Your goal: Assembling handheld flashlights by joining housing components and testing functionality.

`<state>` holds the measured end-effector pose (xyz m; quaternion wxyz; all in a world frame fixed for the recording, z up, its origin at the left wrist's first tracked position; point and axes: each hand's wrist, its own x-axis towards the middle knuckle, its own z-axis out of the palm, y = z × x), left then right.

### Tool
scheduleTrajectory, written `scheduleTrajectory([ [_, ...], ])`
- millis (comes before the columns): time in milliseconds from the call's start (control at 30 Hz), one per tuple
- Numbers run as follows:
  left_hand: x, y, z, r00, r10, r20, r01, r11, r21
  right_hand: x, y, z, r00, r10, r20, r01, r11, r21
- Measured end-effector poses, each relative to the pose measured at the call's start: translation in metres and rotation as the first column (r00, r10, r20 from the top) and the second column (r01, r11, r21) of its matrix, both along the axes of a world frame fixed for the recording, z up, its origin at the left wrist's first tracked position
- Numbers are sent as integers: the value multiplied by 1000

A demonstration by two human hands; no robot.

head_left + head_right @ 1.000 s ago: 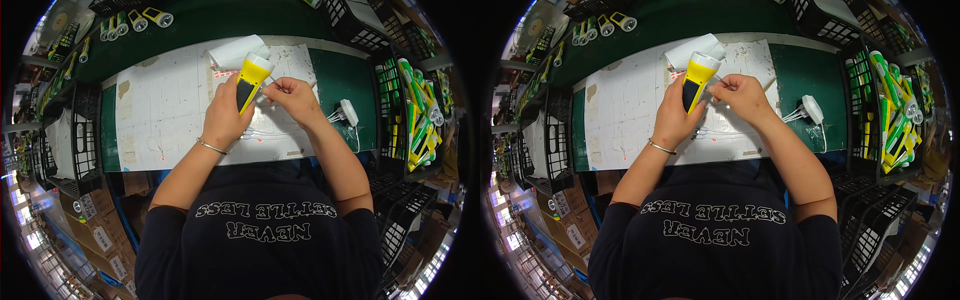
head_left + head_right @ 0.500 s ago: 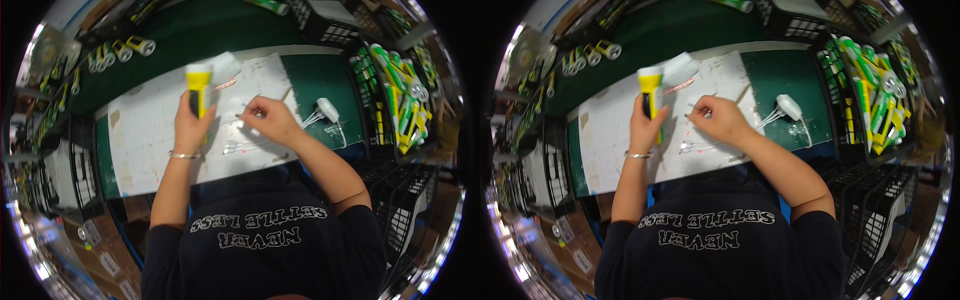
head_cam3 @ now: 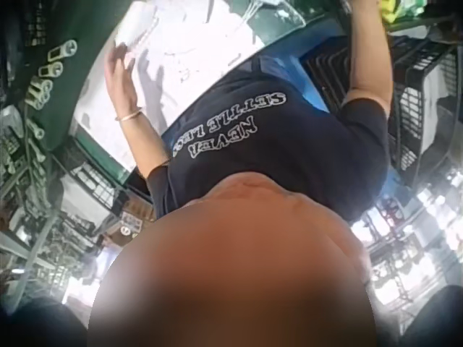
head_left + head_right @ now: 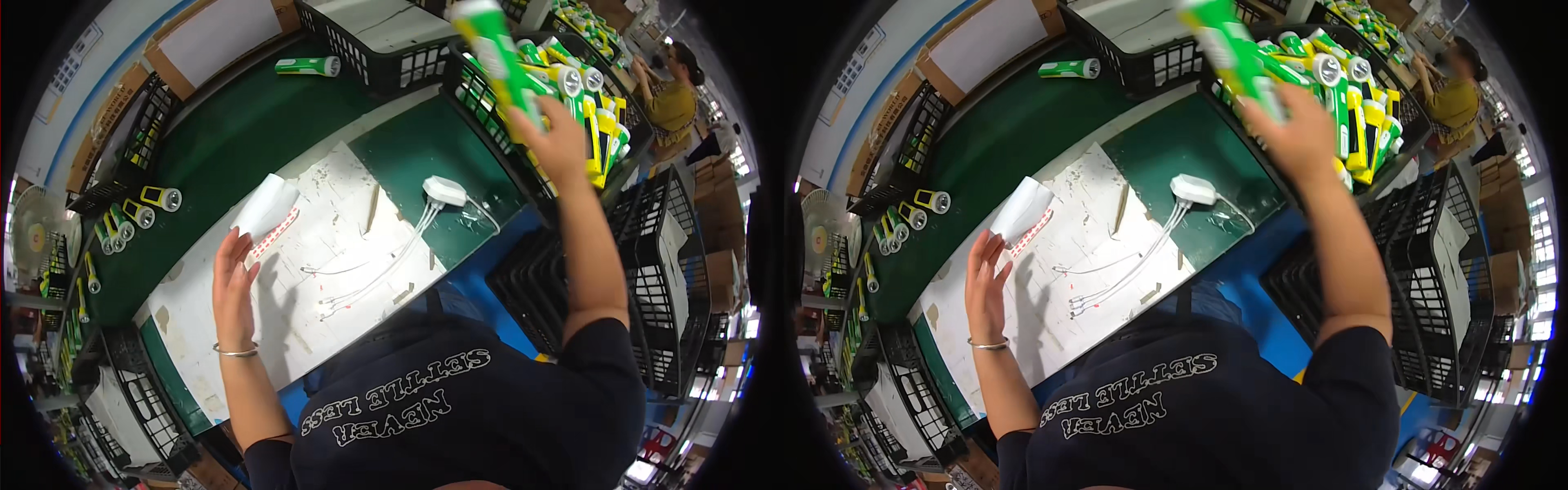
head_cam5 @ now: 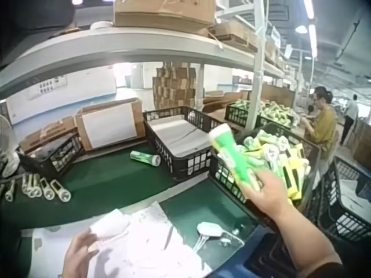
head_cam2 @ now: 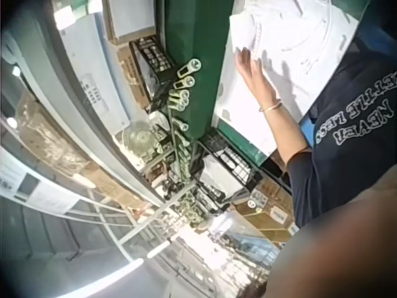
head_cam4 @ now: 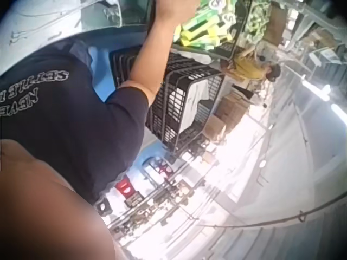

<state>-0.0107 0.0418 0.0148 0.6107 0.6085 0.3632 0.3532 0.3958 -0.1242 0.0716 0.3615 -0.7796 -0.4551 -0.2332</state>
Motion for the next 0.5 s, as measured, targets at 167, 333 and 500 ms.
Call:
scheduleTrajectory([
  [167,-23,66,-24,940,215,-265,-122,937,328,86,-73,-5,930,-315,190,367,840,-399],
  [333,-35,167,-70,728,517,-451,-258,816,518,108,-100,-36,929,-357,93,364,843,-396],
  [500,-33,233,-74,415,676,-609,-176,716,675,101,-93,-33,955,-293,35,295,948,-118],
])
